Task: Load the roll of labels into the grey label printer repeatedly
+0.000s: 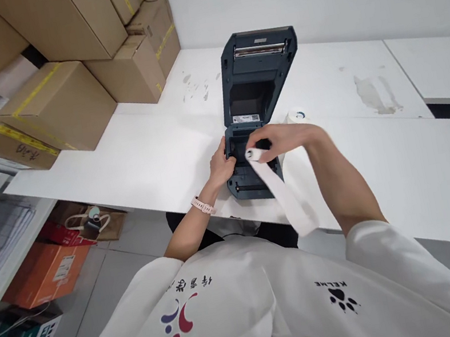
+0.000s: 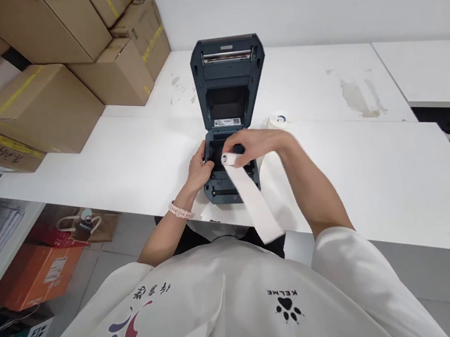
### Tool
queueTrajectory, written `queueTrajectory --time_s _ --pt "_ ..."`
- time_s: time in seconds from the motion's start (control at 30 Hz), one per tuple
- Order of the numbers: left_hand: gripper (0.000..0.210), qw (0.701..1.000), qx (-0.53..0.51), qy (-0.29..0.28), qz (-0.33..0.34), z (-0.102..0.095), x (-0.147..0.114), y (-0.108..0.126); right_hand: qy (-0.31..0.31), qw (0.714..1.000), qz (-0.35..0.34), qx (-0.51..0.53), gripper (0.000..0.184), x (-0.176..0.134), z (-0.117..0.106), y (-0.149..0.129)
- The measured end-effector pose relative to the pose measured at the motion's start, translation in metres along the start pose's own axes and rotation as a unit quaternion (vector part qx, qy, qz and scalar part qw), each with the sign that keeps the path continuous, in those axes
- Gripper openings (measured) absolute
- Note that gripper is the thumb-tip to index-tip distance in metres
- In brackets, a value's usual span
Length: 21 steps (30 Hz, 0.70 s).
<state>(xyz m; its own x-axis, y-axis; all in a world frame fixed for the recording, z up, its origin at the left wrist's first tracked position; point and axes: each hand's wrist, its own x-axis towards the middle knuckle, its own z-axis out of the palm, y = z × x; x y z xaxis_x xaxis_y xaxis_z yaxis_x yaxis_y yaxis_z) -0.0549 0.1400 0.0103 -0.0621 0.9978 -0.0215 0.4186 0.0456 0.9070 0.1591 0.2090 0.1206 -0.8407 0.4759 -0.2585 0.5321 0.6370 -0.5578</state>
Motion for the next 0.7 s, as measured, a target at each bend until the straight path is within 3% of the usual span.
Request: queueTrajectory --time_s 0.1,0.23,0.33,0.43,0.6,0.7 --pt "0.092 0.999 -0.009 0.0 -0.032 -0.002 -0.005 0.008 0.101 0.984 -0.032 0.146 0.043 -0.071 -0.002 0.022" --pt "0.093 0.999 -0.017 0.005 -0.044 -0.001 -0.006 0.013 0.176 0.955 0.105 0.213 0.04 -0.132 0.024 0.062" --pt "0.093 0.999 -0.026 0.011 -0.037 0.001 -0.005 0.01 0.236 0.925 0.201 0.219 0.049 -0.134 0.049 0.095" --pt "0.092 0.999 -0.032 0.013 -0.035 0.002 -0.003 0.004 0.252 0.912 0.247 0.208 0.053 -0.12 0.065 0.118" --pt "0.092 0.999 -0.045 0.019 -0.016 0.005 -0.001 -0.002 0.248 0.903 0.207 0.284 0.062 -0.123 0.063 0.129" --pt "0.093 0.998 -0.057 0.021 -0.015 0.006 0.0 -0.004 0.334 0.864 0.185 0.328 0.075 -0.123 0.051 0.139"
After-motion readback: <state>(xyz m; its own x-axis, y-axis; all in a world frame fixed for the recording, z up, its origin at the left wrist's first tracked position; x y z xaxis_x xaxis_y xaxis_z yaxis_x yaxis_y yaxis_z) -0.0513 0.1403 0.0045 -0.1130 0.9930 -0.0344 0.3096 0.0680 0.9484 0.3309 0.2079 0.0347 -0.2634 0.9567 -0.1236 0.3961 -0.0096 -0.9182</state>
